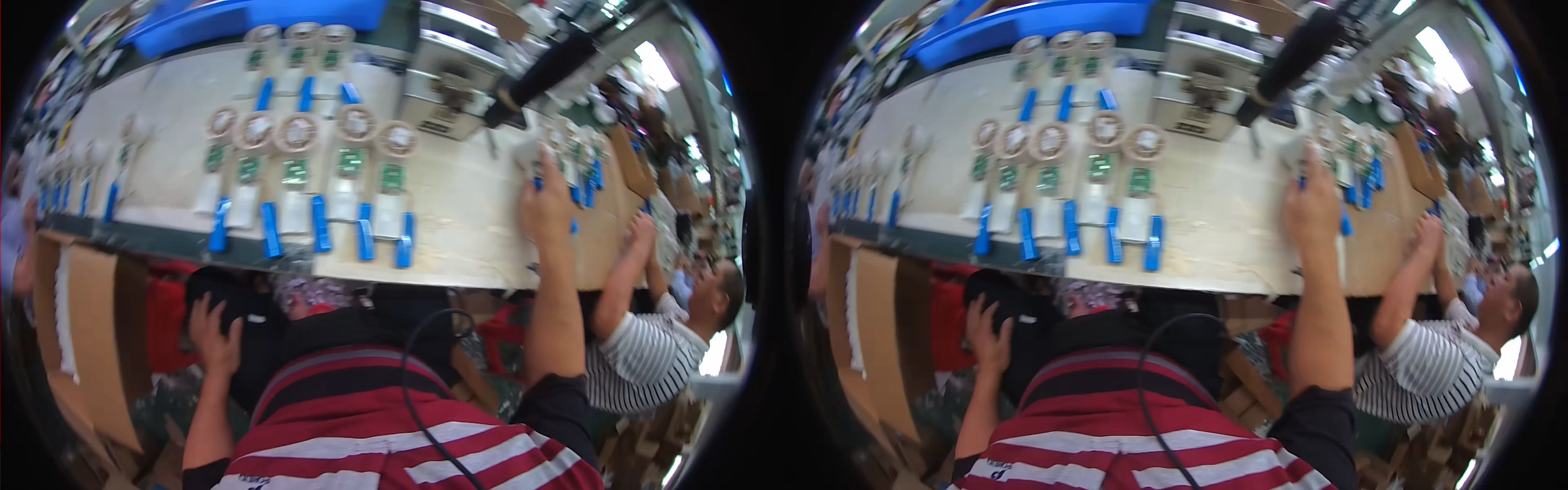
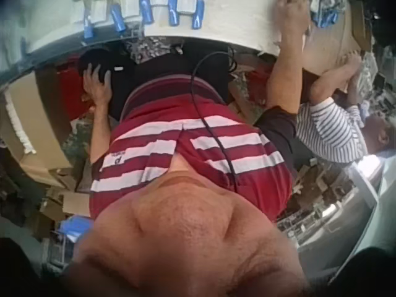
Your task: Assemble internal circuit boards, batteries, and housing for handheld portable fans.
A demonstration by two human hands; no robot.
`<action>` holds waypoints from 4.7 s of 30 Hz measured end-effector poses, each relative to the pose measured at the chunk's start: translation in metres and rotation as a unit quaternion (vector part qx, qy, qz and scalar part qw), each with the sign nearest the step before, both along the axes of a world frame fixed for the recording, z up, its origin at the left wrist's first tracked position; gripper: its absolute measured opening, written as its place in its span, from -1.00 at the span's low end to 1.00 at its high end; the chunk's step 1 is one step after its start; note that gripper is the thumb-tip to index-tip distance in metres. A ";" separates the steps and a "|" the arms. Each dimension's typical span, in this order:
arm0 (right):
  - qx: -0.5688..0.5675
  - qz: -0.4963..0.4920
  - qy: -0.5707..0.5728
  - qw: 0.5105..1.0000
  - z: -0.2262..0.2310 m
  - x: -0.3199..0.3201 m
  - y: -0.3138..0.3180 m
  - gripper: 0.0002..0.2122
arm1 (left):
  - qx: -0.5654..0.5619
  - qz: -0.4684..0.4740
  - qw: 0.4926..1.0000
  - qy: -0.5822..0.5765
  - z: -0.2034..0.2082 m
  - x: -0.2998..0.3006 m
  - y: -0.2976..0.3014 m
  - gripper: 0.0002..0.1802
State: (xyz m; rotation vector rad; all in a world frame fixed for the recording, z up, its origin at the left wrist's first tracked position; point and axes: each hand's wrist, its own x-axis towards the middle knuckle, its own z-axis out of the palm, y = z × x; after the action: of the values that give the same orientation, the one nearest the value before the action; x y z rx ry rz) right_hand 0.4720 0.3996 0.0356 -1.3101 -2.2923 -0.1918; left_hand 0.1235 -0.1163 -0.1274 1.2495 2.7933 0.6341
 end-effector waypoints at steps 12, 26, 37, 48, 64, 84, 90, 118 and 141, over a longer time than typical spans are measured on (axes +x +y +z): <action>0.047 -0.007 0.021 0.999 0.011 -0.010 -0.029 -0.35 | 0.358 -0.056 0.930 -0.054 0.147 -0.026 0.086 -0.74; -0.159 0.240 0.202 0.936 0.029 -0.082 -0.174 -0.60 | 0.141 0.040 0.890 -0.431 0.179 -0.133 0.226 -0.50; -0.254 0.494 0.205 0.806 0.045 -0.225 -0.243 -0.71 | 0.472 -0.029 0.649 -0.597 0.157 -0.112 0.198 -0.78; -0.219 0.497 0.203 0.815 -0.006 -0.341 -0.277 -0.79 | 0.501 -0.282 0.497 -0.649 0.112 -0.164 0.161 -0.52; -0.250 0.416 0.214 0.848 -0.039 -0.358 -0.269 -0.79 | 0.466 -0.207 0.532 -0.676 0.075 -0.162 0.187 -0.69; -0.121 0.511 0.041 0.850 0.013 -0.350 -0.242 -0.90 | 0.603 -0.166 0.479 -0.616 0.111 -0.118 0.171 -0.70; -0.049 0.521 0.004 0.852 -0.003 -0.359 -0.236 -0.90 | 0.599 -0.163 0.477 -0.622 0.113 -0.116 0.178 -0.70; -0.473 0.429 0.282 0.716 0.014 -0.275 -0.274 -0.55 | 0.565 -0.261 0.434 -0.651 0.203 -0.080 0.149 -0.37; -0.418 0.425 0.409 0.691 0.029 -0.241 -0.275 -0.65 | 0.552 -0.264 0.519 -0.597 0.205 -0.037 0.169 -0.57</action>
State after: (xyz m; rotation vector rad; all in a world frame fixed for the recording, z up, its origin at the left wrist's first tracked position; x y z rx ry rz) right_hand 0.2309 0.1242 0.0643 -0.2740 -1.8540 1.5679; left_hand 0.0863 0.0523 0.0778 0.8386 0.6199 2.1417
